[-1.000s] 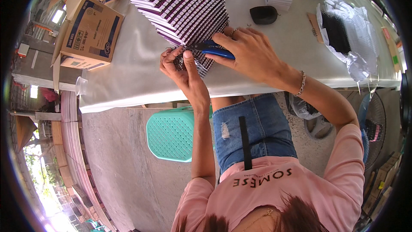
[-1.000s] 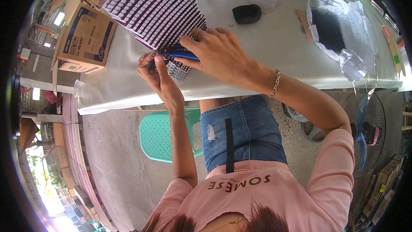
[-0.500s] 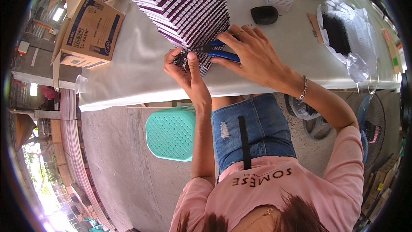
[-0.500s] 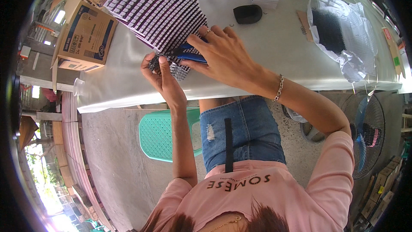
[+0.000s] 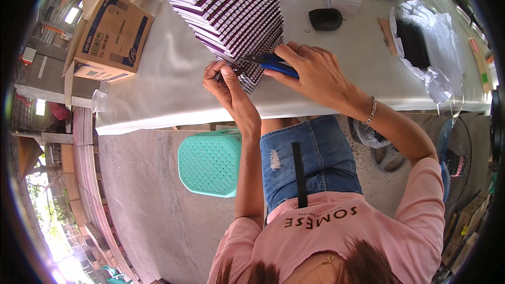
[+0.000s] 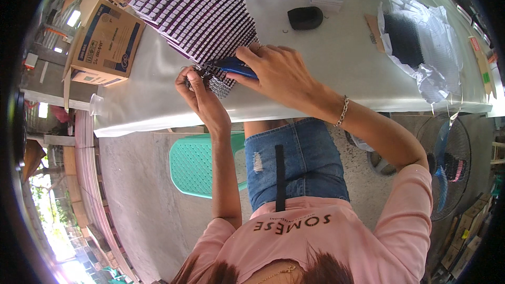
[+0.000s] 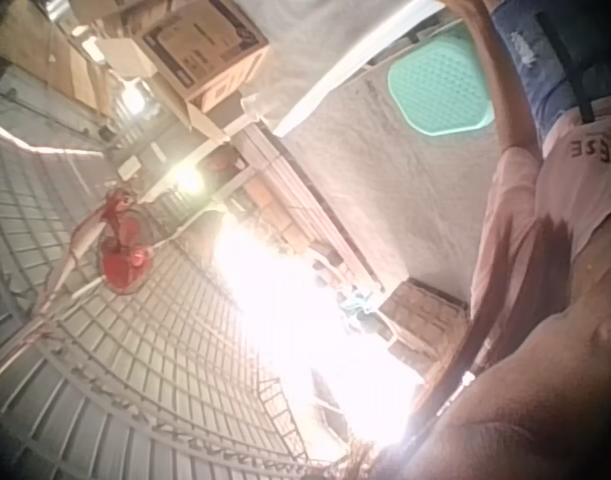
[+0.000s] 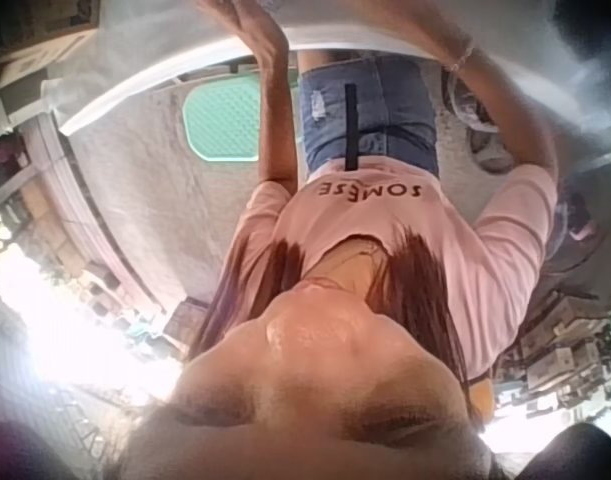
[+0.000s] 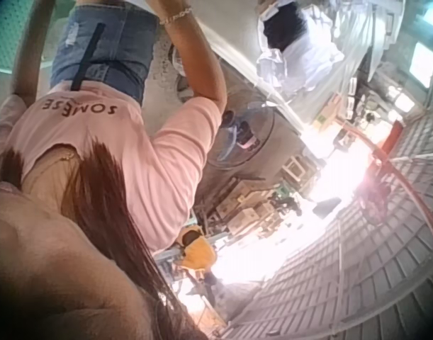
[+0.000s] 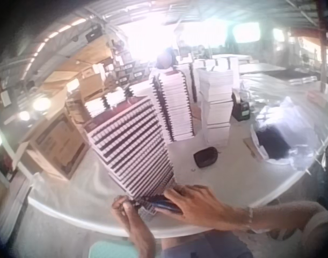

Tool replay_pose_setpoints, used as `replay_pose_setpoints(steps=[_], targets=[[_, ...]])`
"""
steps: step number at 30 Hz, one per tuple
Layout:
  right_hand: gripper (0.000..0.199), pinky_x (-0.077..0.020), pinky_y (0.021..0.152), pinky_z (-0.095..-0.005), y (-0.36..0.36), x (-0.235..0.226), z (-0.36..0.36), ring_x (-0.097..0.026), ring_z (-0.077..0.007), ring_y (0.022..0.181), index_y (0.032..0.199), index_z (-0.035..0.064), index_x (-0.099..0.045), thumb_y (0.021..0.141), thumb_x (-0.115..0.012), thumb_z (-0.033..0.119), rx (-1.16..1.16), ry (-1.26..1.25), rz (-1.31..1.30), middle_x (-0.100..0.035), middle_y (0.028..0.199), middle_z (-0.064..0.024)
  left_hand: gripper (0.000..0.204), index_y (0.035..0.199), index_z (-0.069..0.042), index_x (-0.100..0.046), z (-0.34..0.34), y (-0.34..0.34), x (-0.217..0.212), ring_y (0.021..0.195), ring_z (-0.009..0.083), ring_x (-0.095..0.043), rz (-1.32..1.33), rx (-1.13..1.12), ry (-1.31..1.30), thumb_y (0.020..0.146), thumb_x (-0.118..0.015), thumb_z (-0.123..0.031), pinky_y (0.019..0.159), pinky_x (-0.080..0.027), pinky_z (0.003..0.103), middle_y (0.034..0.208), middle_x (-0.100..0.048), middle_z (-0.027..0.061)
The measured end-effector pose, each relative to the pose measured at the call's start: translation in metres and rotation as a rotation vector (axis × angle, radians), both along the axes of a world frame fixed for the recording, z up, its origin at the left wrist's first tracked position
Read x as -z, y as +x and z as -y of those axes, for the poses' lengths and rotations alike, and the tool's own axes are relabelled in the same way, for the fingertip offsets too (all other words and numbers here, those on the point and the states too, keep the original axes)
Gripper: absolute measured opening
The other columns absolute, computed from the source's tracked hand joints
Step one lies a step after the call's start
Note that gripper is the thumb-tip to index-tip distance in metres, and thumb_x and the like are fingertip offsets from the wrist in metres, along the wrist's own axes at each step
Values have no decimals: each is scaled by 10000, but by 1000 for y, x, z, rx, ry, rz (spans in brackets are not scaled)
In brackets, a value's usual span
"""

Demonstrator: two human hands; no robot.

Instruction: The person uses pliers to trim the spiral binding of stacked notebooks. They repeatedly grip and cut the metal coils along the spine, then place the trimmed pieces into a nearby container. The person also briefly adjusts a fan on the table.

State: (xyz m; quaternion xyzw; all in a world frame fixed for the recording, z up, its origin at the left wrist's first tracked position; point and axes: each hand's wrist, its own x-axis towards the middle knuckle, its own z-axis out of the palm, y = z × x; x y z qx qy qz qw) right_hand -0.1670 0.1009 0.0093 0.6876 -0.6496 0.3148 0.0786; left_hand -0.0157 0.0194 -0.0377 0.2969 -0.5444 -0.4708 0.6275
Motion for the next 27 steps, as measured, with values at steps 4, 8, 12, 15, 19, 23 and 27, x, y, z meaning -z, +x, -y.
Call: replay_pose_setpoints(steps=[4, 8, 12, 15, 19, 23, 27], targets=[[522, -541, 797, -453, -3, 13, 0, -678, -307, 927, 1169, 66, -603, 911, -685, 513, 39, -191, -115, -662, 1044, -179, 354, 1306, -112, -429, -10, -5, -10, 1062, 139, -494, -116, 49, 67, 1067, -519, -358, 971, -386, 351, 1128, -517, 46], [571, -471, 886, -470, -1, 14, 4, -610, -310, 1020, 1234, 77, -588, 891, -704, 520, 22, -99, -88, -616, 1114, -166, 370, 1328, -112, -418, -4, 0, 2, 1088, 135, -489, -8, 58, -6, 1058, -545, -330, 974, -383, 342, 1168, -503, 54], [563, -457, 896, -476, 1, 16, 6, -601, -320, 1030, 1232, 84, -596, 887, -711, 513, 34, -125, -97, -617, 1110, -163, 397, 1350, -104, -403, -2, 5, 8, 1096, 133, -488, 99, 7, -35, 1054, -555, -321, 977, -377, 339, 1182, -518, 68], [564, -464, 887, -484, 0, 13, 3, -600, -331, 1045, 1223, 75, -602, 888, -709, 516, 42, -125, -88, -615, 1127, -178, 394, 1350, -104, -406, -3, 2, 8, 1081, 131, -495, 71, 1, -33, 1055, -553, -319, 971, -380, 340, 1170, -528, 63], [573, -471, 863, -477, 0, 10, -3, -597, -329, 1038, 1231, 72, -601, 884, -713, 513, 36, -106, -77, -611, 1133, -184, 377, 1338, -103, -418, -4, 0, 7, 1065, 130, -502, 48, 25, -43, 1057, -549, -317, 961, -387, 339, 1161, -521, 51], [559, -472, 855, -475, 6, 11, 0, -591, -324, 1042, 1218, 71, -604, 890, -707, 513, 25, -101, -87, -611, 1124, -185, 350, 1313, -98, -440, 0, 4, 11, 1062, 124, -493, 115, 5, -66, 1060, -543, -318, 955, -389, 328, 1168, -501, 40], [516, -495, 842, -467, 10, 10, 4, -622, -315, 1010, 1182, 66, -608, 909, -693, 495, 35, -104, -97, -634, 1102, -183, 304, 1270, -90, -483, -2, 4, 9, 1063, 115, -476, 123, -15, -67, 1065, -535, -309, 955, -385, 317, 1184, -459, 26]])
